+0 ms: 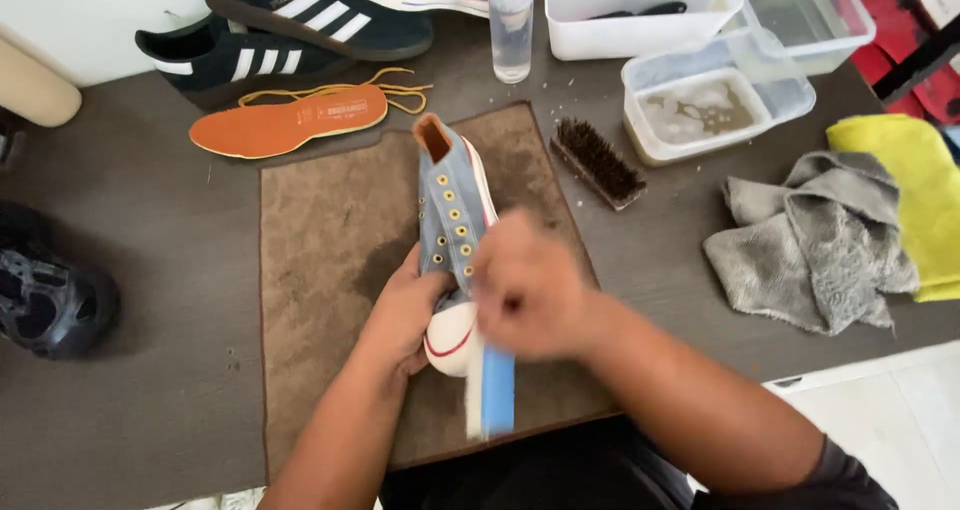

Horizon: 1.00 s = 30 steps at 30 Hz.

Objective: The person scrubs a gray canvas sneaker with a blue brush and wipes it with a gray cloth. They repeatedly dip the brush into a container of cleaning solution and scrub the toe cap and sides, then wipe the shoe with the cloth.

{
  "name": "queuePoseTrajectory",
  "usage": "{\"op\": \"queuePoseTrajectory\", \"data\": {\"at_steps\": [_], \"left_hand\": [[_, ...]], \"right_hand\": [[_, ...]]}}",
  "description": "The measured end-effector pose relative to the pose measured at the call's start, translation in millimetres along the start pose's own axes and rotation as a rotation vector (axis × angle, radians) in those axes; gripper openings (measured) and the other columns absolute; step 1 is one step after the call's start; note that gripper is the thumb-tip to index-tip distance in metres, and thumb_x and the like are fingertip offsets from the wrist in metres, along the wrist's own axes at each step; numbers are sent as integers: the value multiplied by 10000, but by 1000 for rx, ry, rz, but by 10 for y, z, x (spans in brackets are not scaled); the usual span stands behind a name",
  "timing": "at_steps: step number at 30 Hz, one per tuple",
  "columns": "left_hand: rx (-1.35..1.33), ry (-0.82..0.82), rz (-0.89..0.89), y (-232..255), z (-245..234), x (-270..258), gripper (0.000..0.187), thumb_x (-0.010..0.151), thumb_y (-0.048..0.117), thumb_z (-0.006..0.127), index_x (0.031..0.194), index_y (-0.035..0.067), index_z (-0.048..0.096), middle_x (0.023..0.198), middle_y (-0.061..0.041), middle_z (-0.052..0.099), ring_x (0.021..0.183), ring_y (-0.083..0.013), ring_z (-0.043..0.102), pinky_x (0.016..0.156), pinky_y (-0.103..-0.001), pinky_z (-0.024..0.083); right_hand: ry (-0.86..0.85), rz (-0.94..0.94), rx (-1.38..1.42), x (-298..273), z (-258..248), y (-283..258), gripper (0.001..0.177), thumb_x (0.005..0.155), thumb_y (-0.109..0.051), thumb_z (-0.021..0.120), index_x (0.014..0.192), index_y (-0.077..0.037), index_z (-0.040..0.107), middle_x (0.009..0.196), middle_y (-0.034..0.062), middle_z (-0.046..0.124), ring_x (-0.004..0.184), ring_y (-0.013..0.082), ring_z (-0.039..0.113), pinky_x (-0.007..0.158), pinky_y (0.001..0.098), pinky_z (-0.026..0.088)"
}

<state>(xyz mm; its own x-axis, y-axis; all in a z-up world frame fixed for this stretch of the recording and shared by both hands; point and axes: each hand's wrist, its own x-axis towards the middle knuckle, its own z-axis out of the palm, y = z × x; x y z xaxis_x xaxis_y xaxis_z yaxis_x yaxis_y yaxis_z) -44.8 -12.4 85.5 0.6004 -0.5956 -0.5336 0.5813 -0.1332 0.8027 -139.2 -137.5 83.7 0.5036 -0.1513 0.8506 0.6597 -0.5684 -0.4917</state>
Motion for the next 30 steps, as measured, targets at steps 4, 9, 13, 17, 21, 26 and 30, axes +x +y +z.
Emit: {"op": "queuePoseTrajectory", "data": {"at_steps": [4, 9, 13, 17, 21, 26, 30], "left_hand": [[33, -11, -20, -10, -82, -8, 684, 801, -34, 557, 1478, 26, 484, 1288, -262, 592, 1119, -380, 619, 905, -515, 550], [-5, -20, 0, -154, -160, 169, 615, 785, -54, 540, 1396, 15, 534, 1210, -245, 605, 1064, -390, 627, 848, -490, 566], [-20, -9, -3, -88, -106, 70, 594, 804, -56, 536, 1394, 17, 539, 1224, -248, 617, 1075, -382, 628, 856, -489, 564], [-8, -40, 5, -78, -114, 81, 601, 807, -43, 547, 1404, 20, 527, 1235, -245, 617, 1102, -383, 633, 872, -499, 567], [-30, -38, 15, -134, -154, 133, 624, 815, -54, 530, 1435, 20, 514, 1272, -257, 616, 1141, -403, 633, 902, -520, 565], [-53, -50, 28, -138, -102, 66, 595, 809, -43, 543, 1401, 10, 525, 1215, -231, 625, 1104, -368, 634, 885, -493, 569], [-44, -37, 47, -196, -169, 187, 584, 816, -42, 547, 1397, 9, 527, 1208, -232, 623, 1093, -386, 632, 886, -503, 567]], "right_hand": [[-56, 36, -28, -26, -322, 373, 217, 784, -40, 752, 649, -169, 643, 745, 25, 642, 725, 266, 644, 615, 328, 489], [-12, 32, 15, 18, -135, 205, 282, 874, -81, 685, 632, -172, 573, 737, 26, 619, 699, 255, 609, 628, 342, 465], [-76, 62, 48, -45, -327, 417, 261, 843, -72, 715, 628, -174, 607, 731, 18, 638, 702, 260, 626, 631, 349, 478], [-14, 112, -125, -35, -383, 581, 290, 855, 3, 696, 621, -111, 567, 711, 57, 630, 651, 259, 608, 582, 349, 464], [-113, 55, 40, -30, -153, 146, 310, 871, -114, 719, 609, -145, 557, 719, 35, 639, 666, 258, 581, 606, 345, 469], [-57, 28, -91, -16, -454, 591, 310, 891, 4, 652, 631, -121, 541, 687, 66, 597, 643, 267, 567, 611, 345, 459], [-147, 31, 64, 61, 15, -132, 339, 868, -132, 700, 590, -145, 506, 726, 36, 639, 630, 242, 527, 581, 338, 452]]}}
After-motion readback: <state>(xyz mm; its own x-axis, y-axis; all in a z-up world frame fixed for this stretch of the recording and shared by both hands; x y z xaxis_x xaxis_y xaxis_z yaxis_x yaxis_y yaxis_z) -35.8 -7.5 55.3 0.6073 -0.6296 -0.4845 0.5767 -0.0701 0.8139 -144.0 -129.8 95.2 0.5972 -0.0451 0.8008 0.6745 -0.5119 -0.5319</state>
